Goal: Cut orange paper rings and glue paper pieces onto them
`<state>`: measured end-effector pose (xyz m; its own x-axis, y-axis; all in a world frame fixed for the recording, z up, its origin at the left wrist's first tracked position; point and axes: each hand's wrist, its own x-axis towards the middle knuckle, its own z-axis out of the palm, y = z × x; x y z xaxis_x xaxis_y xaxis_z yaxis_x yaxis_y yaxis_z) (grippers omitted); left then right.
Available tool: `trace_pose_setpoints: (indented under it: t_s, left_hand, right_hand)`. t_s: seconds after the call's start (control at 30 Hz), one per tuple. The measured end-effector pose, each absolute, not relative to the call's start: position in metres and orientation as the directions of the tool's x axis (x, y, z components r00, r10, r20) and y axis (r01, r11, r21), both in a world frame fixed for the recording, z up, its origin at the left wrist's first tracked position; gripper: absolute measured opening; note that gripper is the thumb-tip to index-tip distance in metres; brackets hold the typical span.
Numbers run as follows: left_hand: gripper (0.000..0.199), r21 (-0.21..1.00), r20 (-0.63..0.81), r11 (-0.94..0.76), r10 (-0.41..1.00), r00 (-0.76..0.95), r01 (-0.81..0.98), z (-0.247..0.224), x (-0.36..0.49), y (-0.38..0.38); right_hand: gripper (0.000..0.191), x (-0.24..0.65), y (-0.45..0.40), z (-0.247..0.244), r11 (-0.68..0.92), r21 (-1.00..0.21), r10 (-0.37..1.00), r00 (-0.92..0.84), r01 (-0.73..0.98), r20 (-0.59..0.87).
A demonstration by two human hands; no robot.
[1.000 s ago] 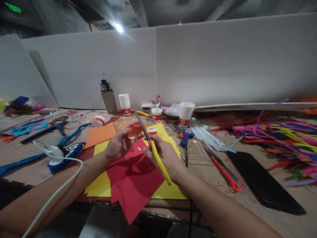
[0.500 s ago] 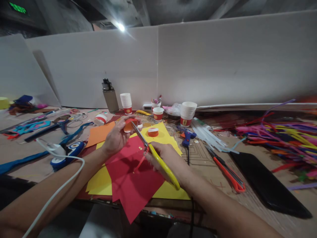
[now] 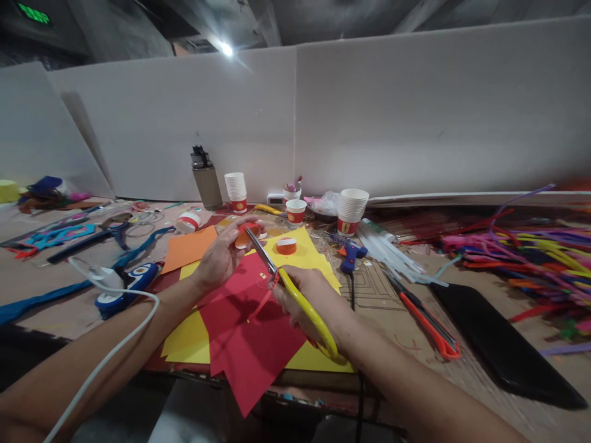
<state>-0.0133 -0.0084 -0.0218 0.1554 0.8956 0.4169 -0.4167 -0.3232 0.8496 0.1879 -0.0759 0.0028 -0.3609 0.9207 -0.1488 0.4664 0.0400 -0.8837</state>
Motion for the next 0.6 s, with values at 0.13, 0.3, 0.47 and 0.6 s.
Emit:
trace_pose_setpoints:
  t_s: [0.13, 0.3, 0.47, 0.6]
  left_hand:
    - [0.035, 0.85, 0.434, -0.343, 0.886, 0.162, -0.4, -0.0225, -0.0133, -0.0074]
    - [0.034, 0.852, 0.438, -0.347, 0.883, 0.17, -0.393, -0.0236, -0.0146, -0.0066]
    - [0.033, 0.851, 0.433, -0.338, 0.885, 0.172, -0.402, -0.0247, -0.0146, -0.0066]
    - [0.036, 0.858, 0.428, -0.34, 0.888, 0.17, -0.386, -0.0268, -0.0144, -0.0064]
  right_hand:
    - [0.012, 0.1886, -0.0755, -0.0003, 0.039, -0.876, 0.921, -0.357, 0.48, -0.155]
    - [0.012, 0.1858, -0.0765, 0.0039, 0.06, -0.87, 0.923, -0.359, 0.49, -0.139]
    - [0.013, 0.1859, -0.0763, 0.0049, 0.068, -0.853, 0.922, -0.359, 0.517, -0.143]
    - [0.014, 0.1868, -0.0759, 0.0012, 0.063, -0.852, 0.923, -0.355, 0.519, -0.148]
